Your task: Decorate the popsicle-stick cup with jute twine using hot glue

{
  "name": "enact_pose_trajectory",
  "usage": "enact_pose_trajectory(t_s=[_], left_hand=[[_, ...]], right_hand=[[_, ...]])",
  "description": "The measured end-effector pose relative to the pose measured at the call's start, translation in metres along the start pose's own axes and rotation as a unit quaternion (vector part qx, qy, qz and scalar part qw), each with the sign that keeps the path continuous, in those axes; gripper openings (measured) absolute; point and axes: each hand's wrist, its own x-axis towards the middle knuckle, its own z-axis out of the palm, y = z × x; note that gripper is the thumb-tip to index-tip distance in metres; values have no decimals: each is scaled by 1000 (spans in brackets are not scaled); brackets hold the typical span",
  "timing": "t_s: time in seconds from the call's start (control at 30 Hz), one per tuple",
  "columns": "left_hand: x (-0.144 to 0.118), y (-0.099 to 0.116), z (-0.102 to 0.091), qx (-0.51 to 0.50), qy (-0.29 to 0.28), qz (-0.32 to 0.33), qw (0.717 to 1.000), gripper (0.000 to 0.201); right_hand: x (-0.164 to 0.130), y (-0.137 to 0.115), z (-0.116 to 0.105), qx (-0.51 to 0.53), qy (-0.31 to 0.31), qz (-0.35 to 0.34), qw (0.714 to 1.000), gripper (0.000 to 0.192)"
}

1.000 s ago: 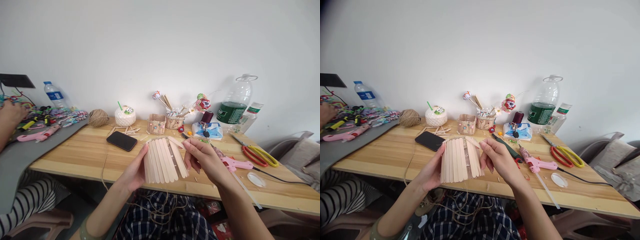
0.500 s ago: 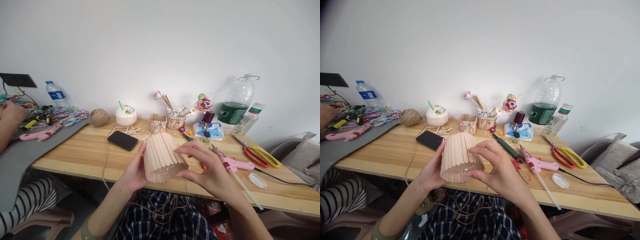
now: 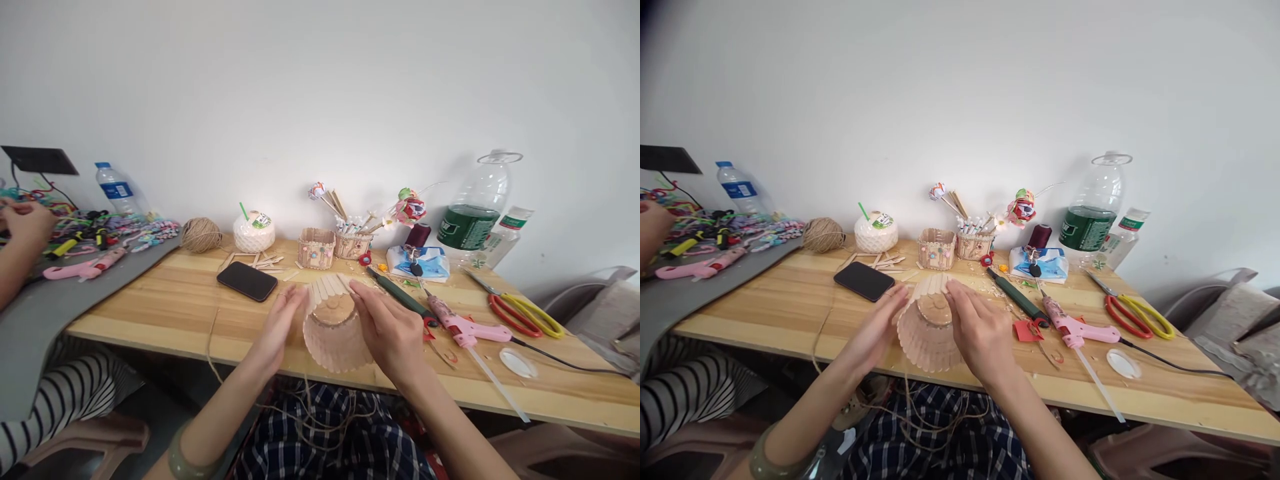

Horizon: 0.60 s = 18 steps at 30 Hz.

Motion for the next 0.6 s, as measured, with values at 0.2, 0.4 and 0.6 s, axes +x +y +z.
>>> enact_pose_trajectory(t_s=[0.2, 0.4, 0.6], left_hand=[[-2, 18, 18, 307, -11, 205, 929, 35], [11, 19, 29, 388, -6, 213, 897, 23], [13, 24, 36, 451, -9, 219, 865, 29]], right_hand=[[2, -2, 4, 18, -84, 89, 992, 33], [17, 3, -11, 73, -172, 114, 976, 35], [23, 10, -11, 75, -186, 160, 967, 44]])
